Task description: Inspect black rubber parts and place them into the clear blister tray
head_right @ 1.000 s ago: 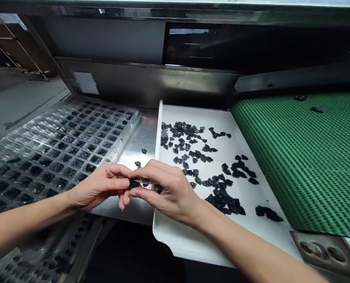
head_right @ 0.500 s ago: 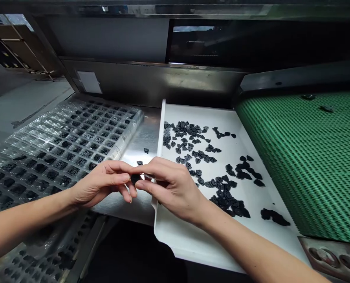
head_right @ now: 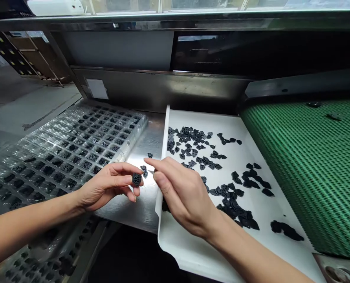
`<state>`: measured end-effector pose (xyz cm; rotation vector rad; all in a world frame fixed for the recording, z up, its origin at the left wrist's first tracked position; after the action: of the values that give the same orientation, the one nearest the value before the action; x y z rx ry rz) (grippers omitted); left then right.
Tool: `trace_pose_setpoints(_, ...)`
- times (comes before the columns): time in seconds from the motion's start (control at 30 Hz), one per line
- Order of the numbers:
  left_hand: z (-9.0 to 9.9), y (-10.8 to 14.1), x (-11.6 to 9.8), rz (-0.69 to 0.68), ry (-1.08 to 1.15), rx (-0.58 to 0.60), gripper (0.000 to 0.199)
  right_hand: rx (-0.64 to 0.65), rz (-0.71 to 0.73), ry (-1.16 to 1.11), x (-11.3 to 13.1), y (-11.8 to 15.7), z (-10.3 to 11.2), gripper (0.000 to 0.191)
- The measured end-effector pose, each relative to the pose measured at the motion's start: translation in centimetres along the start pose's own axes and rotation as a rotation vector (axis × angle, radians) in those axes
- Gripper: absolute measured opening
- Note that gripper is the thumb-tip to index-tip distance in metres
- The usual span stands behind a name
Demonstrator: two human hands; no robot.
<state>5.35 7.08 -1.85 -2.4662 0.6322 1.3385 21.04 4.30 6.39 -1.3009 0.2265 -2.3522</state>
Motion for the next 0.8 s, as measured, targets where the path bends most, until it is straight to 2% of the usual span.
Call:
trace_pose_setpoints(0.1, 0.1, 0.0, -0.1, -0.029, 0.020, -0.014, 0.021, -0.026, 0.159, 0.134, 1.2, 0.5, -0.7, 0.035)
trace_pose_setpoints(0.23, -0.1, 0.2, -0.1, -0.033, 0.036, -0.018, 0.020, -0.046, 0.241, 0.216, 1.8, 0.7, -1.4, 0.038)
trace_pose_setpoints(0.8, 0.3, 0.3, -0.4, -0.001, -0.024, -0.044, 0.022, -0.005, 0.217, 0.273, 1.7, 0.8, -1.7, 0.038)
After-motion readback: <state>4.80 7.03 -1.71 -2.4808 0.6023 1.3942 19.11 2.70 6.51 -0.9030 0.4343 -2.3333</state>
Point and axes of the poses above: each hand's wrist, its own y-axis away from the middle knuckle, its own z-axis out of the back of the hand, x = y × z, the point moved 9 cm from there along -y, towards the middle knuckle, and after that the axes turned 15 degrees about -z, right-handed, at the moved point
